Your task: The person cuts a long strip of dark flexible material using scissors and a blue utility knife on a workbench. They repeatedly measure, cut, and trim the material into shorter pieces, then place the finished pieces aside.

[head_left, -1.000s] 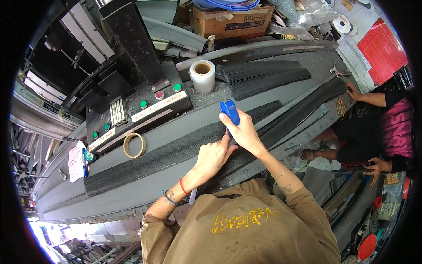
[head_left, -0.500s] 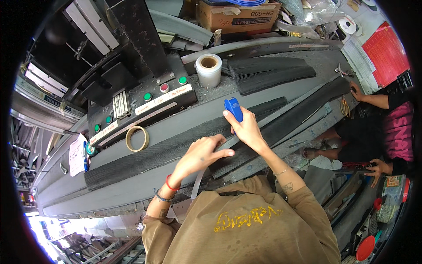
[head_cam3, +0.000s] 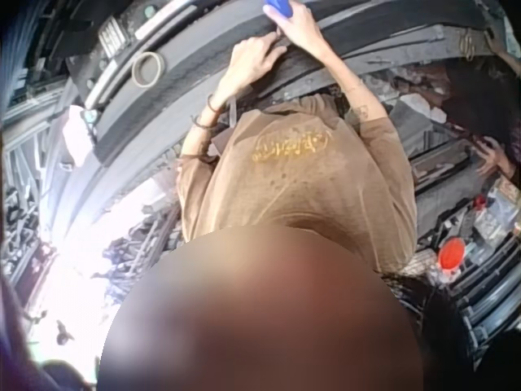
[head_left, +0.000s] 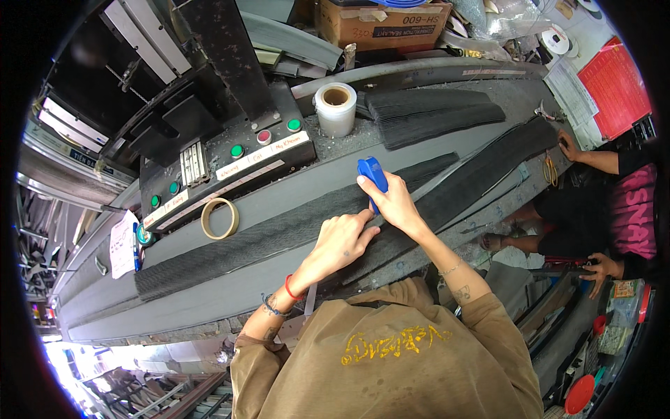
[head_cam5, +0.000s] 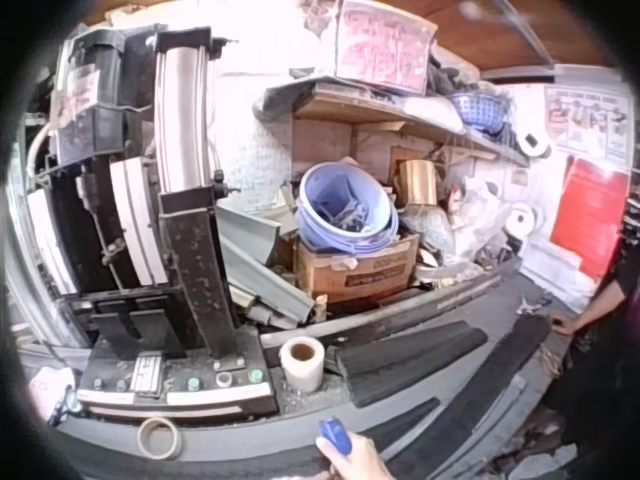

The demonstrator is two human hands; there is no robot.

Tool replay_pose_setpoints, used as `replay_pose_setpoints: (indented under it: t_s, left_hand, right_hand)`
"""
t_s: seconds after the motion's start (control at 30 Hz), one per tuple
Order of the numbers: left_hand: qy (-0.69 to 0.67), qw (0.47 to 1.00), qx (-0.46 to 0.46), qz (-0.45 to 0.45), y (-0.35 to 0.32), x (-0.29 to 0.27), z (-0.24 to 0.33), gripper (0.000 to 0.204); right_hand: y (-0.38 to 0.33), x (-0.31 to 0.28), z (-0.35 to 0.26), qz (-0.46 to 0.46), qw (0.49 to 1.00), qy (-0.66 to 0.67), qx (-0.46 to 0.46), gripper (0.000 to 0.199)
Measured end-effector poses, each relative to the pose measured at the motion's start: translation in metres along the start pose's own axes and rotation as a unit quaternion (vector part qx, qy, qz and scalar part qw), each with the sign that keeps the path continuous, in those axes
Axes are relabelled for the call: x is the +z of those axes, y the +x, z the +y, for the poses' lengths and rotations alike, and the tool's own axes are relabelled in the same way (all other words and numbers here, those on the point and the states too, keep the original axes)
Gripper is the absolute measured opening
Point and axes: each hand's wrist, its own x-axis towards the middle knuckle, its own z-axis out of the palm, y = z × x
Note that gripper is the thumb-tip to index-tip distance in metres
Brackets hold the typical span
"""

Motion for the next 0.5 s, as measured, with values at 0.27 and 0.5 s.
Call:
replay_pose_setpoints:
  t_s: [0.27,0.5]
  left_hand:
    - [-0.007,1.0,-0.005,0.005,-0.001,0.006,-0.001,0.025]
    - [-0.009,0.999,-0.031,0.023,-0.004,0.016,0.002,0.027]
  right_hand:
    - [0.002,0.003,0.011,-0.012,1.0,-0.002,0.011,0.036]
    - [-0.002,0.011,0.022,0.049,0.996,-0.049,-0.054,0.041]
